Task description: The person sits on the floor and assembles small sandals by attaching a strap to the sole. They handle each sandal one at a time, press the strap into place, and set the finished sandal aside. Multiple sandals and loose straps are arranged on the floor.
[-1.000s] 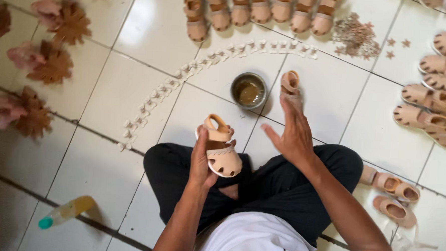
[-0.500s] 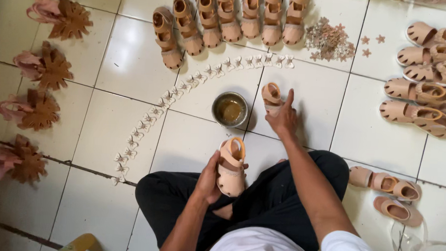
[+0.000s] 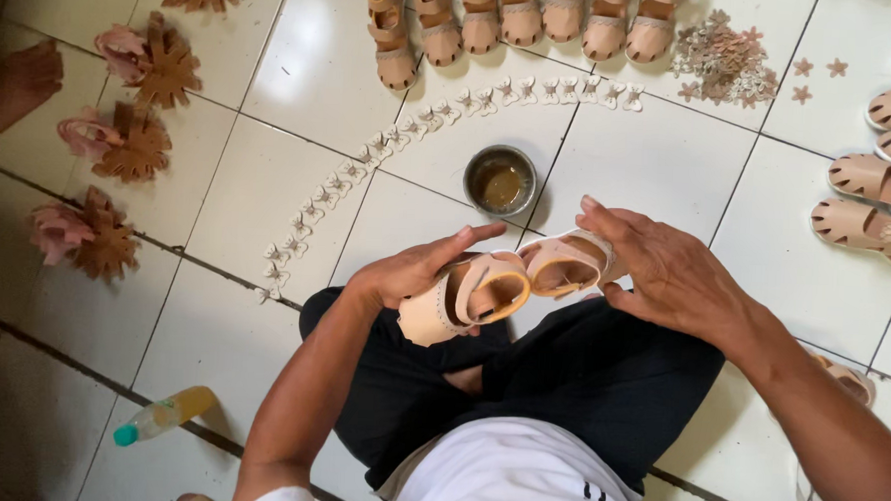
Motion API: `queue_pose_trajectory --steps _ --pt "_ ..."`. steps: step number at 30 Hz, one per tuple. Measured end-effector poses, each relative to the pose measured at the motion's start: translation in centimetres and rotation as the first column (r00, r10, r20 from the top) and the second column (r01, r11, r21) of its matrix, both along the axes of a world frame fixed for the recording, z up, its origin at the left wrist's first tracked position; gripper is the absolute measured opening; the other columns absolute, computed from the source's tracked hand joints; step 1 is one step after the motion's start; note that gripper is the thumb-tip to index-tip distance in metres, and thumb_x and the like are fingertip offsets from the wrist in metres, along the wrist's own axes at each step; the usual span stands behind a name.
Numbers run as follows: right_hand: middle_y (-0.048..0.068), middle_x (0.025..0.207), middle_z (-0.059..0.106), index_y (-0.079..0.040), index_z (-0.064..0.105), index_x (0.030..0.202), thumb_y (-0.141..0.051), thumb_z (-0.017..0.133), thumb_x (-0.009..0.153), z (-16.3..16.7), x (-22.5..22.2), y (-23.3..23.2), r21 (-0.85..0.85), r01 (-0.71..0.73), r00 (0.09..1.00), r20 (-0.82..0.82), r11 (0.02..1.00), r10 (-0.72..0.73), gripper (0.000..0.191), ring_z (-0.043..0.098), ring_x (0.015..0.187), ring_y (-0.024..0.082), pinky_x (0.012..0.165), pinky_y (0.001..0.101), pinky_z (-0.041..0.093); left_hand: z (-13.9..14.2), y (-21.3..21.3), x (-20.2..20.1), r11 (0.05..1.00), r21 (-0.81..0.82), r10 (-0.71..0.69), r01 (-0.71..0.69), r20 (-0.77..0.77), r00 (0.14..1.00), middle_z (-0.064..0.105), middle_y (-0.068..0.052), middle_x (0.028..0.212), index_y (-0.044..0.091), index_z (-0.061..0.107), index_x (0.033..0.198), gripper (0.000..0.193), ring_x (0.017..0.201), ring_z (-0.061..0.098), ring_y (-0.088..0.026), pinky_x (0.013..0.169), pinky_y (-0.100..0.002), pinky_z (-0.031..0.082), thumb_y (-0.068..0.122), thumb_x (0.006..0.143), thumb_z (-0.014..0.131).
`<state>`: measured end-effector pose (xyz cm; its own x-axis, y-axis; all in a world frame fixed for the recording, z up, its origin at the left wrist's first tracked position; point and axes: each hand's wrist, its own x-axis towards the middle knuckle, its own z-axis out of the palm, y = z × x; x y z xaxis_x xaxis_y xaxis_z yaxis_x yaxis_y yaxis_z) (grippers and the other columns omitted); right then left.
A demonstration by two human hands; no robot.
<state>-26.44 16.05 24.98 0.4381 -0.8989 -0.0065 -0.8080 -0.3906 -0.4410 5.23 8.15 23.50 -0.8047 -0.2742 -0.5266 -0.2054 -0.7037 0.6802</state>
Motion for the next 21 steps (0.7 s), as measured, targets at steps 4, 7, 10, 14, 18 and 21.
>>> queue_pose_trajectory --steps 4,7,10,14,18,21 --pt "0.009 0.147 0.053 -0.015 0.025 0.153 -0.014 0.081 0.063 0.8 1.0 1.4 -0.036 -0.104 0.993 -0.051 0.994 0.103 0.106 0.057 0.127 0.027 0.099 0.0371 0.053 0.5 0.8 -0.3 0.986 -0.099 -0.132 0.136 0.048 0.99 0.055 -0.02 0.149 0.017 0.028 0.16 0.08 0.104 0.072 -0.031 0.082 -0.042 0.065 0.066 0.096 0.035" --pt "0.01 0.145 0.052 -0.014 0.024 0.154 -0.014 0.08 0.065 0.7 2.4 2.3 0.0 -0.139 0.988 -0.067 0.99 0.139 0.106 0.054 0.129 0.027 0.102 0.0376 0.05 -0.3 1.6 -0.6 0.952 -0.222 -0.209 0.211 0.03 0.977 0.055 -0.02 0.15 0.013 0.034 0.161 0.079 0.124 0.066 -0.025 0.097 -0.035 0.06 0.065 0.101 0.035" --pt "0.015 0.147 0.051 -0.01 0.026 0.154 -0.024 0.081 0.065 1.0 3.7 3.7 -0.111 -0.181 0.983 -0.011 0.977 0.181 0.106 0.049 0.136 0.032 0.109 0.0446 0.045 -1.3 2.7 -0.1 0.951 -0.199 -0.248 0.238 -0.027 0.968 0.055 -0.019 0.151 0.012 0.038 0.159 0.076 0.131 0.061 -0.024 0.105 -0.033 0.054 0.063 0.103 0.035" --pt "0.01 0.143 0.054 -0.012 0.038 0.148 -0.026 0.076 0.079 1.5 6.0 6.4 -0.382 -0.244 0.945 0.111 0.891 0.306 0.081 0.047 0.14 0.034 0.122 0.0505 0.038 -2.4 3.3 1.1 0.982 -0.034 -0.187 0.185 -0.076 0.979 0.058 -0.021 0.145 0.007 0.043 0.155 0.073 0.126 0.062 -0.028 0.102 -0.038 0.056 0.058 0.104 0.036" --pt "0.005 0.131 0.059 -0.014 0.052 0.14 -0.011 0.069 0.084 0.6 8.9 7.5 -0.401 -0.437 0.893 -0.085 0.805 0.443 0.059 0.049 0.139 0.033 0.121 0.0517 0.032 -3.0 3.5 1.4 0.971 -0.068 -0.227 0.23 0.052 0.973 0.061 -0.019 0.141 0.008 0.046 0.153 0.074 0.124 0.064 -0.028 0.099 -0.038 0.057 0.06 0.101 0.037" --pt "0.007 0.113 0.058 -0.009 0.051 0.146 -0.007 0.065 0.089 -0.5 10.8 7.2 -0.316 -0.44 0.893 -0.054 0.841 0.447 0.059 0.05 0.136 0.031 0.121 0.0568 0.03 -3.6 3.5 2.2 0.971 -0.046 -0.231 0.234 0.054 0.971 0.057 -0.019 0.145 0.009 0.046 0.153 0.077 0.127 0.06 -0.028 0.1 -0.04 0.056 0.064 0.099 0.039"
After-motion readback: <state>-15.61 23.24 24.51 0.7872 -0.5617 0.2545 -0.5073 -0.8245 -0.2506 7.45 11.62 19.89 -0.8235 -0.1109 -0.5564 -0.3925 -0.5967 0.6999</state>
